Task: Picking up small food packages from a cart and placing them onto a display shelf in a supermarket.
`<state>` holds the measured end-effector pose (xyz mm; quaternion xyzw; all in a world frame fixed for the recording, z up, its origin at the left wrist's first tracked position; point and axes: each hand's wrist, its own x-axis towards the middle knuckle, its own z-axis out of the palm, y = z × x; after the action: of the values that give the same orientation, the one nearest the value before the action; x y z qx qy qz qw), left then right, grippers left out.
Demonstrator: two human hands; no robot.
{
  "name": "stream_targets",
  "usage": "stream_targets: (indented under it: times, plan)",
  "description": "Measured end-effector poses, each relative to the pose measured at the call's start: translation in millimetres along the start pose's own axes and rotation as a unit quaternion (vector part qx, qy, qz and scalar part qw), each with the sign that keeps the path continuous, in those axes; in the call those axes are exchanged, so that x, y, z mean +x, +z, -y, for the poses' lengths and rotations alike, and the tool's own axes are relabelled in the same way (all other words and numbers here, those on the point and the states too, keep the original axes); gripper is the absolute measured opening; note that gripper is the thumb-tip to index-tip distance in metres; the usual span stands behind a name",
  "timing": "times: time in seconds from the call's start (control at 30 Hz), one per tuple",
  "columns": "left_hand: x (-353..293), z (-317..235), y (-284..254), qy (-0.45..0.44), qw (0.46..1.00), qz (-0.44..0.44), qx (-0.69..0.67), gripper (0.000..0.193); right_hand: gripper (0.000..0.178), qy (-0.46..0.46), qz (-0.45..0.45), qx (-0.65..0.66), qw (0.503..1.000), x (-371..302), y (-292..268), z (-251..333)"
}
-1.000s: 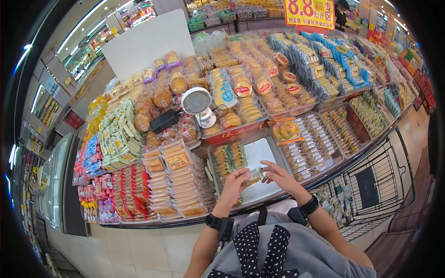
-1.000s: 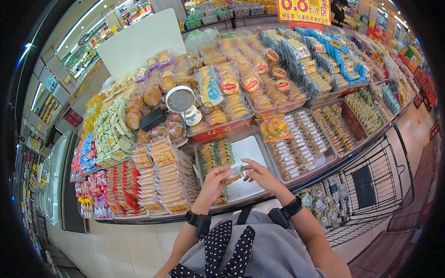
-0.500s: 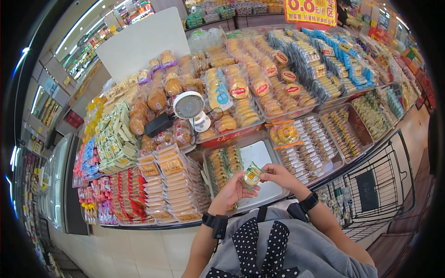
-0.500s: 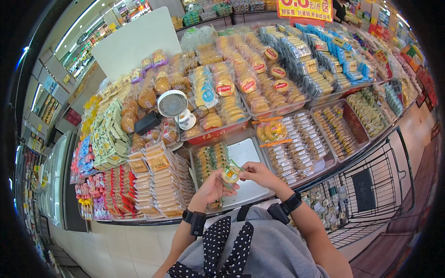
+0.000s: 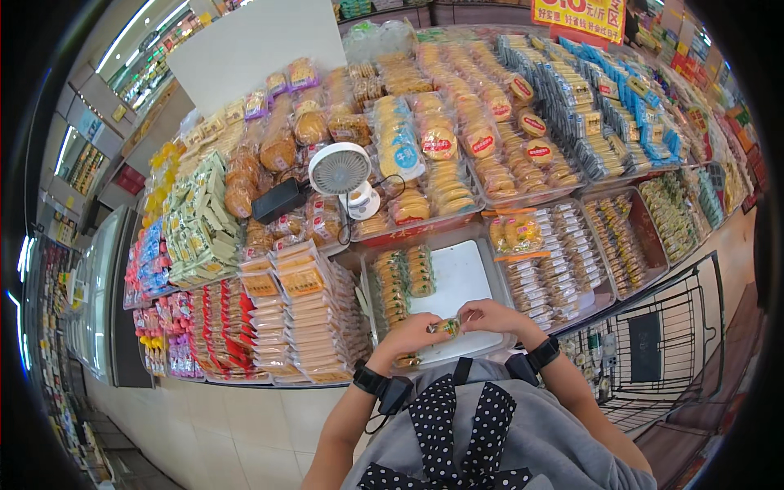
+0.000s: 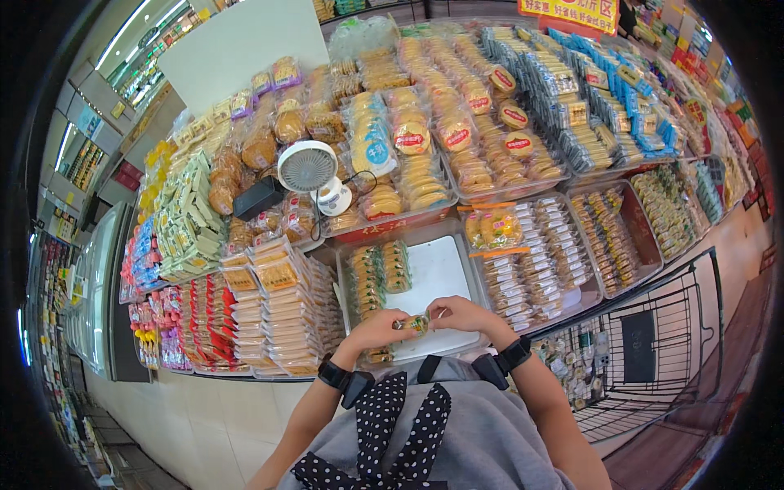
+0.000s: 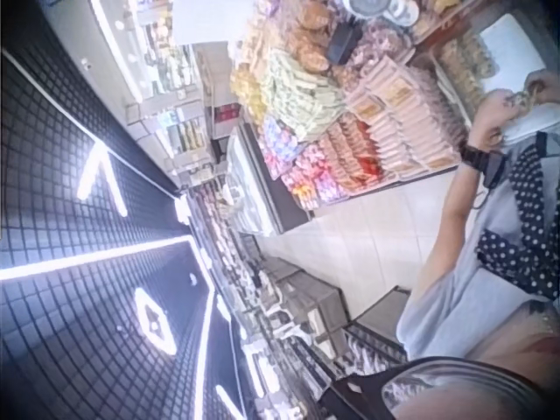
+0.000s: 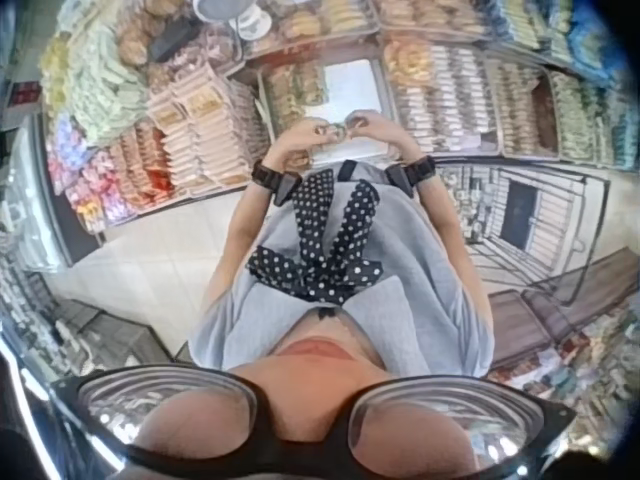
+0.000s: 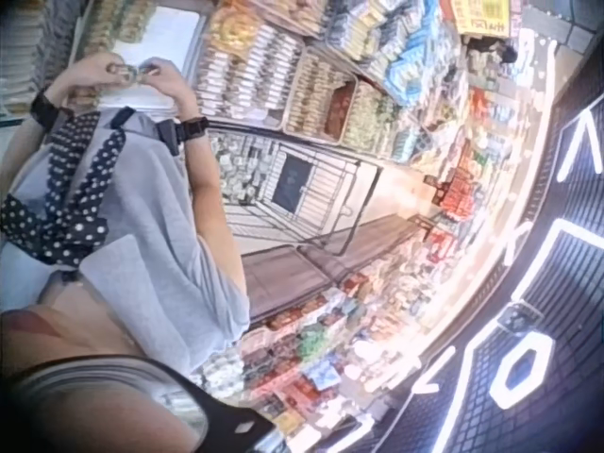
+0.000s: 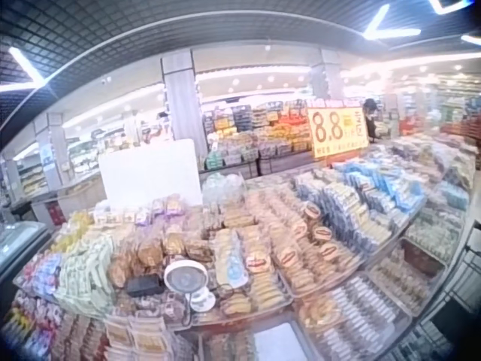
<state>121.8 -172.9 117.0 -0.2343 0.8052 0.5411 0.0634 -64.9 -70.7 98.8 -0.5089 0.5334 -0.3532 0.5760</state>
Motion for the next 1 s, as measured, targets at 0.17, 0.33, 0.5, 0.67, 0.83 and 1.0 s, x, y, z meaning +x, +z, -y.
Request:
stream_targets:
  times: [0.17, 0.33, 0.5, 0.67, 0.83, 1.0]
  plan:
    - [11, 10, 3, -0.012, 0.997, -0.066, 0.045, 0.029, 0.016, 0.058, 0.003, -0.028, 0.998, 17, -4, -13]
    - [16, 22, -3, 0.013, 0.967, -0.136, 0.216, 0.020, 0.014, 0.059, -0.009, -0.060, 0.996, 41, -5, -23]
    - [28, 42, -8, 0.088, 0.936, -0.247, 0.235, 0.019, 0.014, 0.084, -0.007, -0.061, 0.995, 62, -6, -39]
    - [40, 61, -13, 0.085, 0.917, -0.316, 0.228, 0.019, 0.026, 0.144, -0.017, -0.022, 0.989, 80, -10, -24]
    - [48, 72, -11, 0.090, 0.896, -0.354, 0.251, 0.015, 0.036, 0.174, 0.017, -0.007, 0.985, 88, -14, -22]
    - [49, 78, -6, 0.071, 0.898, -0.353, 0.255, 0.018, 0.050, 0.202, 0.005, 0.031, 0.979, 92, -10, -24]
